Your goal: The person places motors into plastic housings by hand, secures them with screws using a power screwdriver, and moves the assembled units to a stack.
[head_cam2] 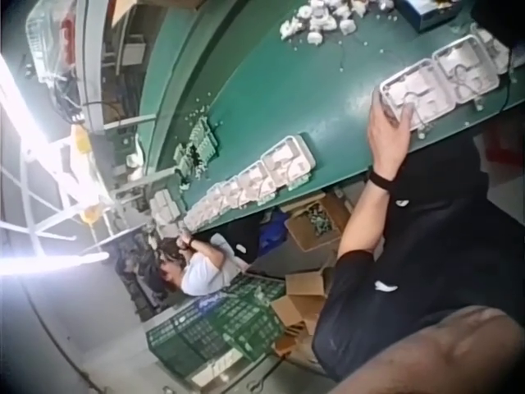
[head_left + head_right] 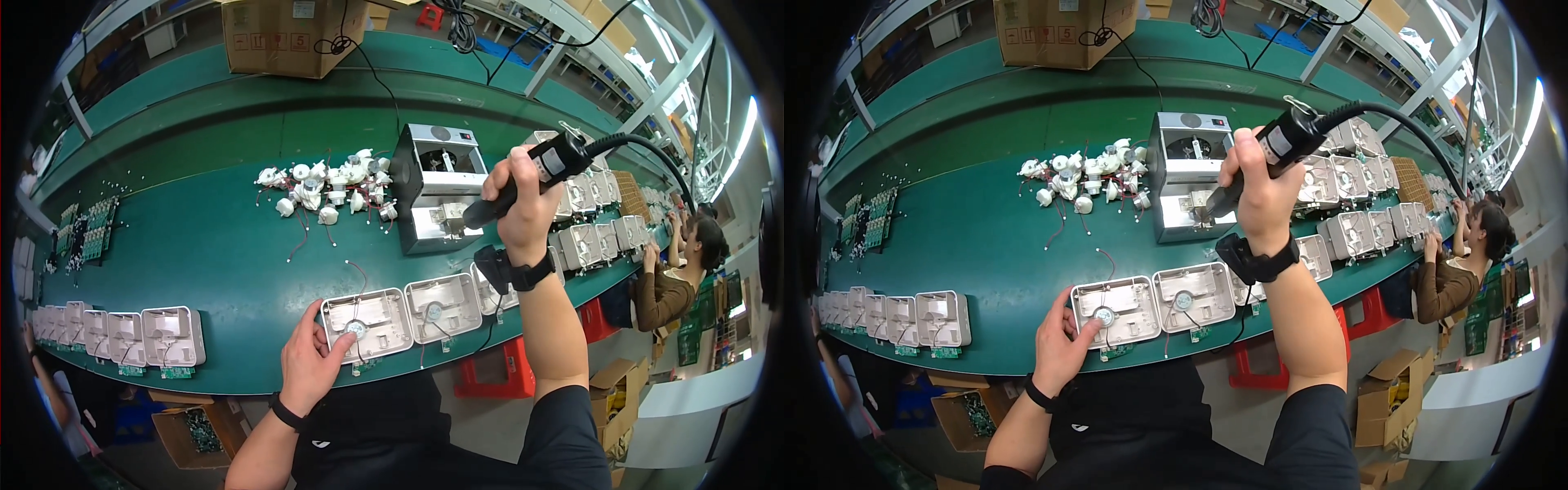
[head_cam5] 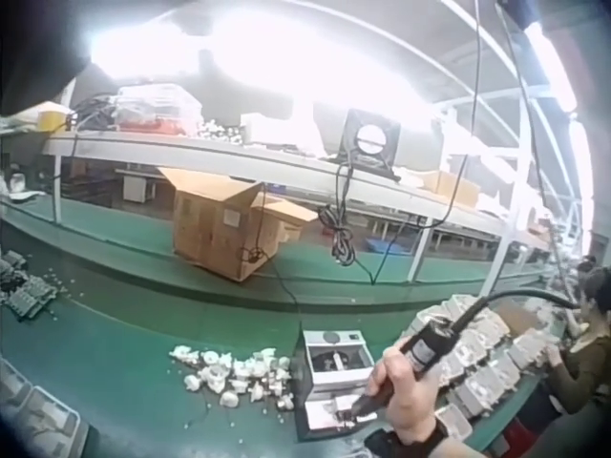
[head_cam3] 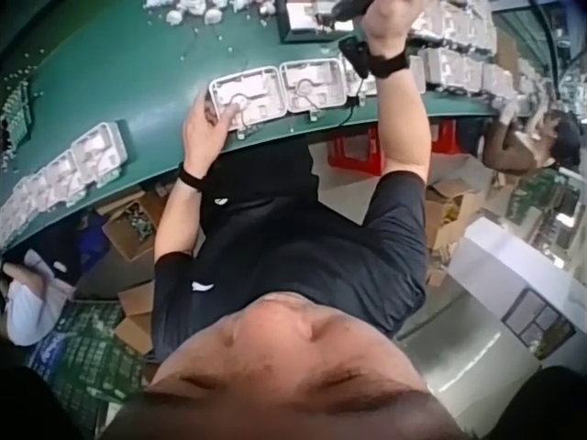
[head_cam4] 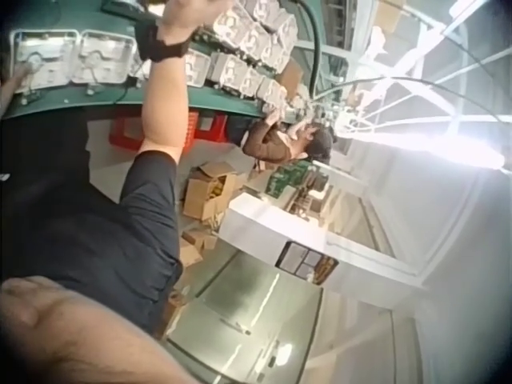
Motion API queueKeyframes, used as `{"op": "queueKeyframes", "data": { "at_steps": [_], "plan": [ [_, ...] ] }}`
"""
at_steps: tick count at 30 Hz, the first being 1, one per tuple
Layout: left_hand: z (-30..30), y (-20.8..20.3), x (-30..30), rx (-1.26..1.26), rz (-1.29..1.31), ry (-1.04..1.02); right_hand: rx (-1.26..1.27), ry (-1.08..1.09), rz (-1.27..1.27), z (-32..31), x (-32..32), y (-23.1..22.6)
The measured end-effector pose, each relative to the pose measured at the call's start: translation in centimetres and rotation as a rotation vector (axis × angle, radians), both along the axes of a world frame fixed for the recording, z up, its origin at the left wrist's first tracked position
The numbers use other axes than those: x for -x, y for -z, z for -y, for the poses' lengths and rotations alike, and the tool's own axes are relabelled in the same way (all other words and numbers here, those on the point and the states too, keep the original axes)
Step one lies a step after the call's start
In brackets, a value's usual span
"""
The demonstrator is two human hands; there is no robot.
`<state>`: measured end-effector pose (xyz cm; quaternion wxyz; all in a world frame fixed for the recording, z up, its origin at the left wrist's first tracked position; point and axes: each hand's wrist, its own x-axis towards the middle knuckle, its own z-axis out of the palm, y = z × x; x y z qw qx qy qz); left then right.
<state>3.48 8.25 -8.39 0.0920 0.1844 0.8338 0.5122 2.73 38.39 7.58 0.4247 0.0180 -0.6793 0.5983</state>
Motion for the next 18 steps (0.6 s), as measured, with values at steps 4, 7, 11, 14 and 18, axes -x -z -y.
{"op": "queueKeyframes", "data": {
  "at_steps": [4,7,11,14,18],
  "plan": [
    [-0.2,-0.2,0.0,0.073,-0.033,-0.013,0.075,-0.100,0.072,2.1,-1.3,0.5],
    [-0.3,0.1,0.1,0.055,-0.062,-0.020,0.240,-0.286,0.069,6.0,-4.0,1.4],
    [-0.3,-0.1,0.2,0.040,-0.031,-0.014,0.252,-0.489,0.120,10.4,-5.7,3.1],
    [-0.4,-0.2,0.1,0.030,-0.008,-0.014,0.193,-0.530,0.178,11.9,-5.5,4.5],
    [-0.2,-0.4,0.1,0.043,-0.010,-0.015,0.158,-0.549,0.227,12.7,-5.0,5.7]
  ]
}}
